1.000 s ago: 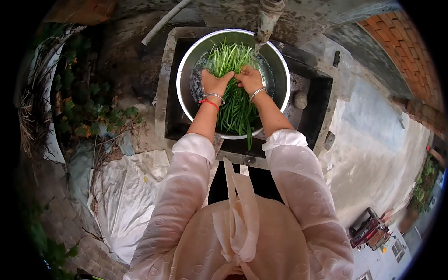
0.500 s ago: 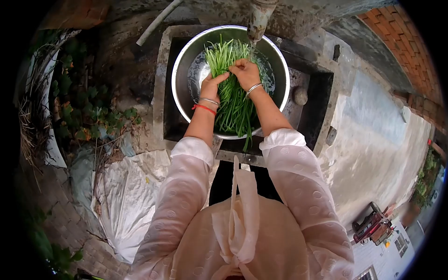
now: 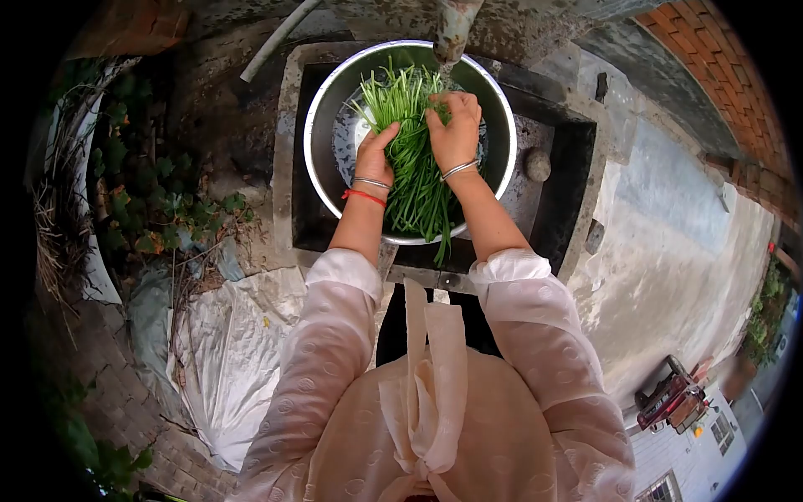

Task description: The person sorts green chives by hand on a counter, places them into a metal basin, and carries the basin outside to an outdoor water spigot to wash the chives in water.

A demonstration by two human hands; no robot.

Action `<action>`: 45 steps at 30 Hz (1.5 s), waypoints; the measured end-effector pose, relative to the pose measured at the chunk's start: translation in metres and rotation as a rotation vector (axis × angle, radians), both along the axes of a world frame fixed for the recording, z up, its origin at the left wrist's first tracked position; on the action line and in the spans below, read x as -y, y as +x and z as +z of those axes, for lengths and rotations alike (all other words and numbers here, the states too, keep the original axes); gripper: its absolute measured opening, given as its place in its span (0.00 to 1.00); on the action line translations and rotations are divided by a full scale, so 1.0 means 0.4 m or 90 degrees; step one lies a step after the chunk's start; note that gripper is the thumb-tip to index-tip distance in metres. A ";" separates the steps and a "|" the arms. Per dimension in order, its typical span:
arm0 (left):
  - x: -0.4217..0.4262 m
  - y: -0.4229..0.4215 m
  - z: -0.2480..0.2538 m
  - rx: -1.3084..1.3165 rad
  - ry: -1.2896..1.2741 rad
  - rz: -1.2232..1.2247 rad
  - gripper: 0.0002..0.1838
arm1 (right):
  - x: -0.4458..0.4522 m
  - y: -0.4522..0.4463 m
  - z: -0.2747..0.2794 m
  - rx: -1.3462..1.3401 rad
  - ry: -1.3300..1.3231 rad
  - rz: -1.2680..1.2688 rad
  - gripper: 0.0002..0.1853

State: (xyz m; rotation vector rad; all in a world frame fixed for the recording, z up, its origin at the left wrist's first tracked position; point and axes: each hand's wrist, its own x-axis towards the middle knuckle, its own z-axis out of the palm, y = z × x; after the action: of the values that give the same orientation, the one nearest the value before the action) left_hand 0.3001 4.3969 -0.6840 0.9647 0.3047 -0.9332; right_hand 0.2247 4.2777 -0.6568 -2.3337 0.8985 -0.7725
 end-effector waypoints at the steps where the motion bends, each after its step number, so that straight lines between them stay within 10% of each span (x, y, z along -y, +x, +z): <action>1: 0.002 -0.005 0.006 0.005 0.003 -0.003 0.15 | -0.003 0.009 0.008 0.025 0.125 0.002 0.13; 15: 0.022 -0.045 -0.008 -0.074 -0.045 -0.030 0.17 | 0.029 -0.028 0.005 0.174 0.811 -0.045 0.09; 35: 0.056 -0.102 0.026 0.743 0.468 -0.155 0.18 | -0.009 -0.002 0.049 -0.089 0.296 0.025 0.17; 41: 0.045 -0.106 0.015 0.831 0.517 -0.223 0.16 | 0.053 0.038 0.005 -0.187 0.325 0.005 0.21; 45: 0.063 -0.102 0.015 0.728 0.483 -0.285 0.17 | 0.059 0.023 -0.013 0.025 0.749 -0.239 0.20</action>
State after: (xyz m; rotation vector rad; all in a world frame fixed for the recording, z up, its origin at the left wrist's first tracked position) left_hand 0.2595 4.3718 -0.6781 2.1567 -0.6044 -0.5028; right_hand 0.2339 4.2540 -0.6619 -1.1283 1.3089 -0.2529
